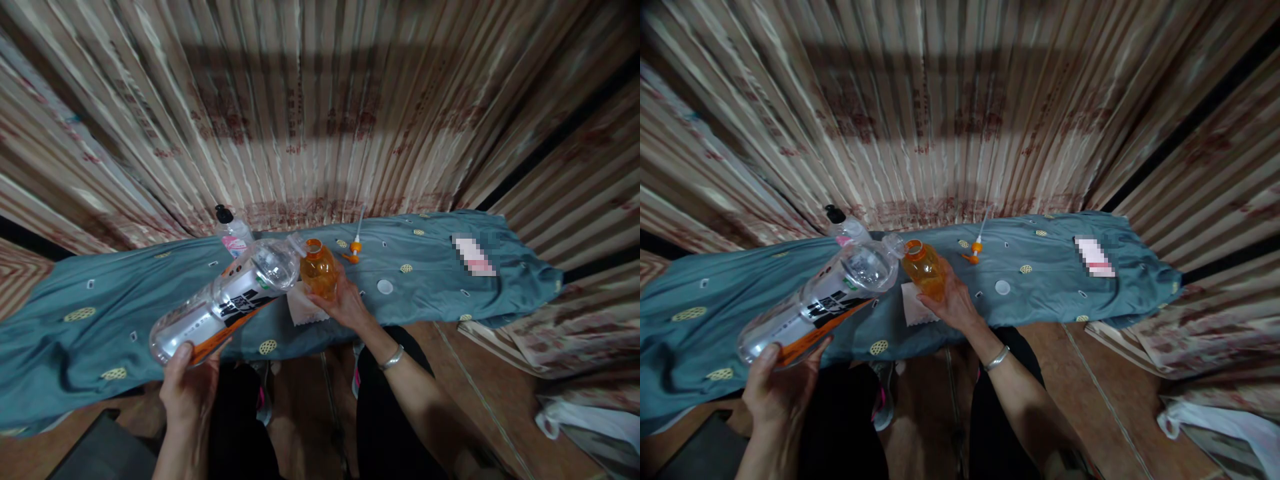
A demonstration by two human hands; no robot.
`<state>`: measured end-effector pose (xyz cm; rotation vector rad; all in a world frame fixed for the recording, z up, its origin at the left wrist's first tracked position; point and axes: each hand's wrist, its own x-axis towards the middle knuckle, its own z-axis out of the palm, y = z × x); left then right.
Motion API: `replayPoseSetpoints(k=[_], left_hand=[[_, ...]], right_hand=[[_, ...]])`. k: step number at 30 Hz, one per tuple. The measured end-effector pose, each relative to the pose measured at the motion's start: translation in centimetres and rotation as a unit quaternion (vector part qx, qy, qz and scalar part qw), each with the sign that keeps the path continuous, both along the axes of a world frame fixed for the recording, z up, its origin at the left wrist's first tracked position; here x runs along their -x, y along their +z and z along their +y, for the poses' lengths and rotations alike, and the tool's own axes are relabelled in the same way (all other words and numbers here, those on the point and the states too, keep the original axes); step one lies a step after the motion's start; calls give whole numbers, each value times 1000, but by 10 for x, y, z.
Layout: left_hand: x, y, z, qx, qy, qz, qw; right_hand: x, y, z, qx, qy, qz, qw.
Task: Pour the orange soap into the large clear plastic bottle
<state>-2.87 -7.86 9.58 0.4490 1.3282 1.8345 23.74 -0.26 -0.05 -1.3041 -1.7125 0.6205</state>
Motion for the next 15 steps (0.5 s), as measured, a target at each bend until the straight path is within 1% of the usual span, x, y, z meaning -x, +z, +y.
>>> replayPoseSetpoints(k=[9, 15], left_hand=[[-2, 2, 3, -13, -1, -2, 1000], [-3, -3, 3, -19, -2, -5, 1000]], right_hand=[[3, 4, 0, -1, 5, 13, 1000], [3, 4, 4, -6, -15, 26, 1000]])
